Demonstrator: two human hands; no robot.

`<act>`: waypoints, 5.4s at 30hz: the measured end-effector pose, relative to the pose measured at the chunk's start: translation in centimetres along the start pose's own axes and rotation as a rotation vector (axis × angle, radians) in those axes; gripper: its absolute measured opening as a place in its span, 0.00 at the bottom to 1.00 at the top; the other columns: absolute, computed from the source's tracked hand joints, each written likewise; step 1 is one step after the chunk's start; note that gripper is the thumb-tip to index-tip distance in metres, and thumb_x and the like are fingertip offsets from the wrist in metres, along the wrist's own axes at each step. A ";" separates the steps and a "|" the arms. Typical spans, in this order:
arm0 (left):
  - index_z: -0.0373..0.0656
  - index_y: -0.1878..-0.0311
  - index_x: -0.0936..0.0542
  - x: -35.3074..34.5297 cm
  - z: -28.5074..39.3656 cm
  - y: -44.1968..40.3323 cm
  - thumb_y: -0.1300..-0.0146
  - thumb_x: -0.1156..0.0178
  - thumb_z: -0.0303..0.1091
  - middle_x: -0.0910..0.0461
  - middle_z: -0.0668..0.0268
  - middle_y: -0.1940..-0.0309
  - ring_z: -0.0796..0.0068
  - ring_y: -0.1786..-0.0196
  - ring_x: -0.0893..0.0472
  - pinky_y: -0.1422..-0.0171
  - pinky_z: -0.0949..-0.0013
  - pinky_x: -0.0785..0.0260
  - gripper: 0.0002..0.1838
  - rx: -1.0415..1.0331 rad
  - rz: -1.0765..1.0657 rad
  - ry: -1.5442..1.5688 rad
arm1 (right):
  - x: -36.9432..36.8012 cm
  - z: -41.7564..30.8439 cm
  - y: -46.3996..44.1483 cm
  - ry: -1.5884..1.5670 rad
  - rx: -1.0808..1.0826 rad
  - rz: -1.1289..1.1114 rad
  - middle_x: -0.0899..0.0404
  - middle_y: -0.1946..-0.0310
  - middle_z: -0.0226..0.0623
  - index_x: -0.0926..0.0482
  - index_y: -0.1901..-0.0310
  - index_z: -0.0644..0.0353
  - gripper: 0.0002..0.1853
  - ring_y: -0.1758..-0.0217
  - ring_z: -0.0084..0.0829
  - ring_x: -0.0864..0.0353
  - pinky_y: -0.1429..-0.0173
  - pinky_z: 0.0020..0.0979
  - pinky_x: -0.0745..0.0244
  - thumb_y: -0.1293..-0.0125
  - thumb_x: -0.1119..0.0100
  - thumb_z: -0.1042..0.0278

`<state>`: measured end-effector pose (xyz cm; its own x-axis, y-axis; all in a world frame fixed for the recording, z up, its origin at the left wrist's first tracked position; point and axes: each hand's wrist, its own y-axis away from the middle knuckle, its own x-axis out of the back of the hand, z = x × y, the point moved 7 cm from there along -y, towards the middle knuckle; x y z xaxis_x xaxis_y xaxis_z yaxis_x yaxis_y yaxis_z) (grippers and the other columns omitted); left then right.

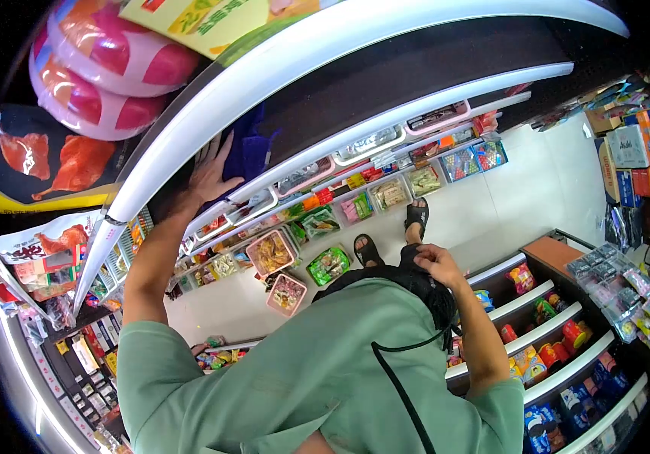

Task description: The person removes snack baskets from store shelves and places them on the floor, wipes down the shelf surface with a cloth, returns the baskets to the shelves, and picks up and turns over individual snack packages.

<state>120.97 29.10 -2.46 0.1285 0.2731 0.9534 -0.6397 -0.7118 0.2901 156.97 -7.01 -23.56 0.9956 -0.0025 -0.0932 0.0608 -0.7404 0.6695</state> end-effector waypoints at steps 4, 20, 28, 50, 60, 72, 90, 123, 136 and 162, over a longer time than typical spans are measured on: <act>0.45 0.28 0.51 0.7 4.4 -4.0 0.51 0.37 0.55 0.64 0.46 0.28 0.42 0.27 0.60 0.27 0.45 0.65 0.52 -0.088 0.009 0.020 | 1.2 -0.3 -1.2 0.081 -0.004 -0.018 0.21 0.66 0.32 0.26 0.50 0.65 0.19 0.65 0.21 0.25 0.58 0.23 0.29 0.43 0.38 0.70; 0.51 0.28 0.49 3.8 13.2 -17.7 0.41 0.55 0.67 0.51 0.51 0.30 0.53 0.27 0.52 0.25 0.57 0.61 0.43 -0.130 0.091 0.543 | 1.5 -4.4 0.4 0.115 0.106 0.090 0.21 0.61 0.33 0.27 0.48 0.62 0.19 0.61 0.21 0.25 0.54 0.25 0.29 0.42 0.40 0.72; 0.50 0.27 0.58 0.8 7.5 -7.3 0.50 0.39 0.58 0.65 0.49 0.28 0.32 0.31 0.54 0.30 0.38 0.64 0.53 -0.042 0.101 0.055 | 2.0 -1.2 -0.8 0.126 0.021 0.020 0.22 0.63 0.33 0.27 0.48 0.64 0.20 0.62 0.21 0.25 0.57 0.24 0.28 0.43 0.38 0.71; 0.38 0.29 0.53 2.5 9.3 -13.8 0.52 0.53 0.77 0.54 0.50 0.29 0.52 0.28 0.51 0.27 0.48 0.63 0.59 0.332 0.349 -0.015 | 3.4 0.6 -4.1 0.049 0.093 0.106 0.19 0.64 0.37 0.24 0.54 0.68 0.18 0.61 0.27 0.21 0.53 0.28 0.27 0.45 0.37 0.68; 0.35 0.30 0.51 6.2 16.4 -24.9 0.54 0.62 0.82 0.54 0.46 0.30 0.48 0.27 0.56 0.28 0.44 0.65 0.62 0.733 0.238 0.136 | 8.0 5.1 -1.7 -0.091 0.020 0.225 0.19 0.66 0.36 0.22 0.56 0.64 0.17 0.63 0.28 0.22 0.56 0.29 0.28 0.47 0.36 0.65; 0.48 0.28 0.52 5.6 23.1 -30.0 0.41 0.57 0.67 0.56 0.59 0.27 0.49 0.27 0.53 0.27 0.46 0.67 0.45 0.037 0.366 -0.031 | 9.8 5.4 0.2 -0.151 -0.028 0.188 0.19 0.65 0.38 0.24 0.52 0.65 0.20 0.61 0.29 0.21 0.53 0.29 0.27 0.47 0.35 0.68; 0.51 0.28 0.49 7.6 26.2 -33.6 0.46 0.63 0.75 0.58 0.57 0.27 0.49 0.26 0.60 0.27 0.43 0.69 0.49 0.292 0.285 0.296 | 8.7 6.6 1.1 -0.241 0.087 0.333 0.21 0.64 0.34 0.26 0.50 0.66 0.18 0.61 0.24 0.22 0.55 0.26 0.27 0.42 0.40 0.71; 0.41 0.29 0.53 8.5 38.5 -36.3 0.54 0.40 0.65 0.59 0.46 0.29 0.36 0.29 0.58 0.32 0.32 0.68 0.57 -0.016 0.159 0.153 | 29.8 -6.5 -4.2 0.018 0.164 0.214 0.19 0.62 0.39 0.26 0.50 0.69 0.20 0.59 0.28 0.21 0.52 0.28 0.26 0.45 0.39 0.71; 0.43 0.28 0.56 7.1 31.5 -32.4 0.53 0.39 0.65 0.56 0.50 0.29 0.49 0.27 0.57 0.27 0.47 0.67 0.58 0.305 0.169 0.088 | 40.4 -9.0 -4.5 0.181 0.161 0.203 0.19 0.65 0.35 0.27 0.49 0.67 0.21 0.67 0.23 0.22 0.60 0.26 0.27 0.44 0.39 0.68; 0.52 0.28 0.52 8.2 35.3 -33.6 0.47 0.48 0.69 0.56 0.55 0.28 0.47 0.27 0.57 0.30 0.35 0.71 0.50 0.297 0.255 0.185 | 28.1 -46.1 -11.7 1.068 0.473 0.873 0.24 0.55 0.45 0.21 0.58 0.61 0.16 0.50 0.41 0.27 0.53 0.40 0.34 0.41 0.54 0.62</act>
<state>170.31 32.40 -1.50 -0.1607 0.1569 0.9744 -0.3838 -0.9195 0.0848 187.50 32.59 -0.09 0.2930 -0.2232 0.9297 -0.3965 -0.9132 -0.0943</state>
